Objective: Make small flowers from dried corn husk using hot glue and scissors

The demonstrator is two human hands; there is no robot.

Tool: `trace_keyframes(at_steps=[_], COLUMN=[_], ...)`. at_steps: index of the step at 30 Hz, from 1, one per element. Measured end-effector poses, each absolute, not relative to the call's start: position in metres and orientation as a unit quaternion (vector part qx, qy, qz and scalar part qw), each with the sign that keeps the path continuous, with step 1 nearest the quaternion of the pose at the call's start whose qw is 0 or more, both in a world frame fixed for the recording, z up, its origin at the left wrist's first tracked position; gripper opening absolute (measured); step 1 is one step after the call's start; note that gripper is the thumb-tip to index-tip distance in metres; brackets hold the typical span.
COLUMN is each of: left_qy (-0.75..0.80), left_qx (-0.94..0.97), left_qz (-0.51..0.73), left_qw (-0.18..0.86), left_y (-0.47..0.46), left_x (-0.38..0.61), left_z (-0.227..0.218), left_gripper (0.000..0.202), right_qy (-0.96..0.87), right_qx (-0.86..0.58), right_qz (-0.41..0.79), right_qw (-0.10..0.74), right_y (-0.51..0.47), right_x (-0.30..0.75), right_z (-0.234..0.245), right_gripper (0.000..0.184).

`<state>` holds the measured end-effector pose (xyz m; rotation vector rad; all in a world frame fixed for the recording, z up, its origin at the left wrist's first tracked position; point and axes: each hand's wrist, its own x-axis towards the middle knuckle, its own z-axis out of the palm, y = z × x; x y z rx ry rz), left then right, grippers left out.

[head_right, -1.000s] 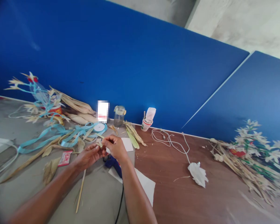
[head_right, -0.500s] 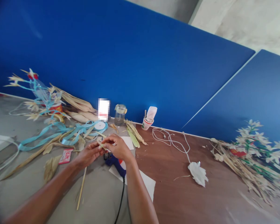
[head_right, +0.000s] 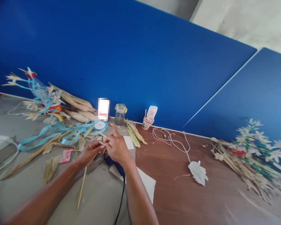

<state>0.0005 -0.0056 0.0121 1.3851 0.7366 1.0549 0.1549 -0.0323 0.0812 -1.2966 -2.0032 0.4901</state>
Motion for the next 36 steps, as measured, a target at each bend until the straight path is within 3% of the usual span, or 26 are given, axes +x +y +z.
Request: trace_keyframes(at_steps=[8, 20, 23, 29, 36], left_qy=[0.347, 0.374, 0.375, 0.317, 0.244], left_qx=[0.588, 0.603, 0.576, 0.514, 0.442], left_qz=[0.472, 0.493, 0.498, 0.528, 0.504], left_qw=[0.558, 0.504, 0.528, 0.597, 0.701], left_y=[-0.005, -0.002, -0.004, -0.002, -0.004], left_x=[0.002, 0.001, 0.002, 0.001, -0.001], left_z=[0.011, -0.004, 0.001, 0.003, 0.002], left_gripper=[0.025, 0.013, 0.013, 0.02, 0.016], right_qy=[-0.781, -0.763, -0.748, -0.635, -0.642], right_qx=[-0.519, -0.549, -0.536, -0.519, -0.492], right_qz=[0.106, 0.107, 0.172, 0.28, 0.331], right_qw=[0.332, 0.323, 0.352, 0.498, 0.486], right_y=[-0.032, -0.033, -0.031, -0.027, -0.029], right_x=[0.148, 0.142, 0.144, 0.158, 0.154], right_z=[0.075, 0.072, 0.074, 0.073, 0.077], right_gripper=[0.01, 0.011, 0.014, 0.019, 0.02])
